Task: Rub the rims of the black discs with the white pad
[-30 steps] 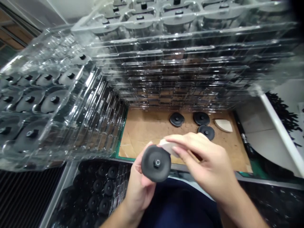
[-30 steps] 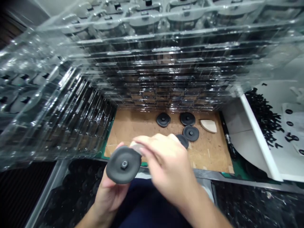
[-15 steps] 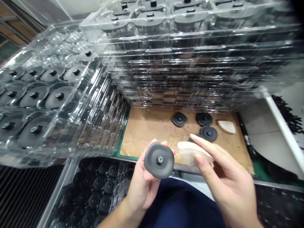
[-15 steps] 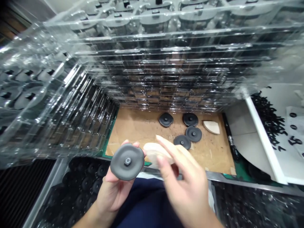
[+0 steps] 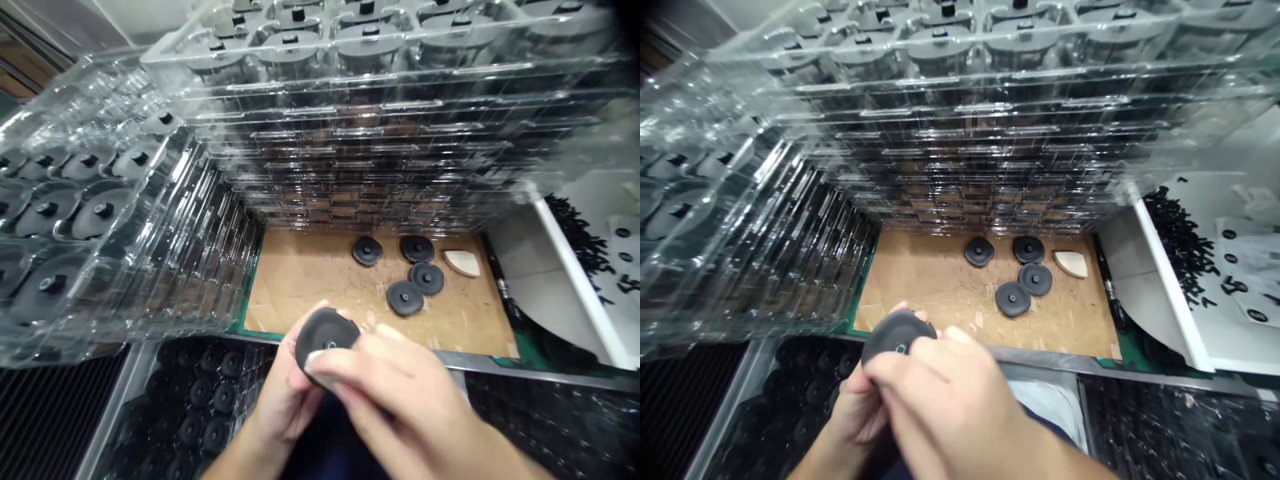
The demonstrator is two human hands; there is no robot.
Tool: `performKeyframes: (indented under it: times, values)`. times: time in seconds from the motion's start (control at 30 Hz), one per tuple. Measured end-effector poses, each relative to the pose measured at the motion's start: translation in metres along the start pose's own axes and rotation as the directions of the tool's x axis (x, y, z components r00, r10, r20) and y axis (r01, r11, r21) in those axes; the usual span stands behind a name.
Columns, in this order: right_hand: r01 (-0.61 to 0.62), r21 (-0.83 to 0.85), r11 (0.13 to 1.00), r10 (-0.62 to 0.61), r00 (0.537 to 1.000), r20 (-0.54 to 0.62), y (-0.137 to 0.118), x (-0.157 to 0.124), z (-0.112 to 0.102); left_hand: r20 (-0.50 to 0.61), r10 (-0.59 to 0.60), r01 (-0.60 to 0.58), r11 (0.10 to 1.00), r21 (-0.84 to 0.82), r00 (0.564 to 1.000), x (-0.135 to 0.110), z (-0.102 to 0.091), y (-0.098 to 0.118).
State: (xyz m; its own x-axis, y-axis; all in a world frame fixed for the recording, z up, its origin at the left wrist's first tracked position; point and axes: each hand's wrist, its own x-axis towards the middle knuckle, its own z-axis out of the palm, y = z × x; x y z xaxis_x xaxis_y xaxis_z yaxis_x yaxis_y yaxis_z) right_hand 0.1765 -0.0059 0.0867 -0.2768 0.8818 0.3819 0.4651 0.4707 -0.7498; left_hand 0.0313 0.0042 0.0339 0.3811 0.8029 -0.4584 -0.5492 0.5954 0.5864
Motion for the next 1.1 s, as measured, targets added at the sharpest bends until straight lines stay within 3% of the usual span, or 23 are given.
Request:
performKeyframes:
  times: [0.07,0.13,0.23,0.3,0.33,0.37,0.43,0.57,0.63,0.7,0.8,0.9,0.93,1.0,1.03,1.1]
  values:
    - [-0.093,-0.071,0.993,0.097,0.994,0.043,0.002,-0.009,-0.009,0.036,-0.016,0.019,0.997,-0.070,0.999,0.003,-0.001,0.000]
    - [-0.134,-0.203,0.970,0.136,0.991,0.000,0.004,-0.011,-0.014,0.048,-0.022,0.027,0.993,-0.114,0.999,0.006,0.000,-0.001]
    - [-0.013,-0.314,0.949,-0.011,0.997,-0.076,0.013,0.000,-0.015,0.018,-0.048,0.050,0.992,-0.119,0.999,0.005,0.004,-0.002]
    - [0.096,-0.234,0.968,-0.114,0.991,-0.067,0.022,0.008,-0.014,0.028,-0.070,0.073,0.991,-0.113,0.997,0.002,0.005,-0.002]
    - [0.096,-0.167,0.981,-0.108,0.992,-0.062,0.027,0.011,-0.014,0.050,-0.078,0.083,0.989,-0.120,0.996,0.001,0.005,-0.001]
    - [0.047,-0.104,0.993,-0.054,0.996,-0.064,0.033,0.010,-0.014,0.081,-0.086,0.097,0.986,-0.135,0.993,0.000,0.005,0.000]
    - [-0.164,-0.017,0.986,0.162,0.982,-0.099,0.043,0.001,-0.013,0.138,-0.104,0.128,0.975,-0.181,0.985,-0.001,0.003,0.003]
    - [-0.535,0.144,0.832,0.553,0.822,-0.137,0.060,-0.042,0.000,0.179,-0.149,0.191,0.951,-0.245,0.972,0.000,0.001,0.008]
    - [-0.626,0.190,0.756,0.647,0.759,-0.069,0.068,-0.063,0.006,0.198,-0.174,0.221,0.943,-0.249,0.965,0.001,0.000,0.009]
    - [-0.664,0.181,0.725,0.676,0.737,-0.005,0.073,-0.074,0.007,0.217,-0.189,0.241,0.939,-0.244,0.958,0.002,-0.001,0.009]
    - [-0.630,0.115,0.768,0.639,0.765,-0.079,0.065,-0.064,-0.003,0.251,-0.200,0.258,0.939,-0.227,0.947,0.005,0.001,0.008]
    - [-0.388,0.018,0.921,0.383,0.898,-0.216,0.039,-0.034,-0.015,0.274,-0.216,0.267,0.950,-0.164,0.937,0.007,0.006,0.006]
    - [-0.221,-0.024,0.975,0.213,0.959,-0.185,0.031,-0.023,-0.018,0.265,-0.224,0.263,0.957,-0.120,0.938,0.008,0.008,0.006]
    - [0.036,-0.088,0.995,-0.041,0.998,-0.055,0.018,-0.005,-0.021,0.228,-0.234,0.247,0.969,-0.029,0.945,0.008,0.010,0.006]
    - [0.079,-0.113,0.990,-0.077,0.997,0.025,0.015,0.001,-0.022,0.209,-0.235,0.241,0.971,-0.001,0.949,0.008,0.010,0.006]
    - [0.025,-0.200,0.980,-0.002,0.993,0.118,0.013,0.009,-0.024,0.183,-0.232,0.236,0.972,0.002,0.955,0.007,0.009,0.005]
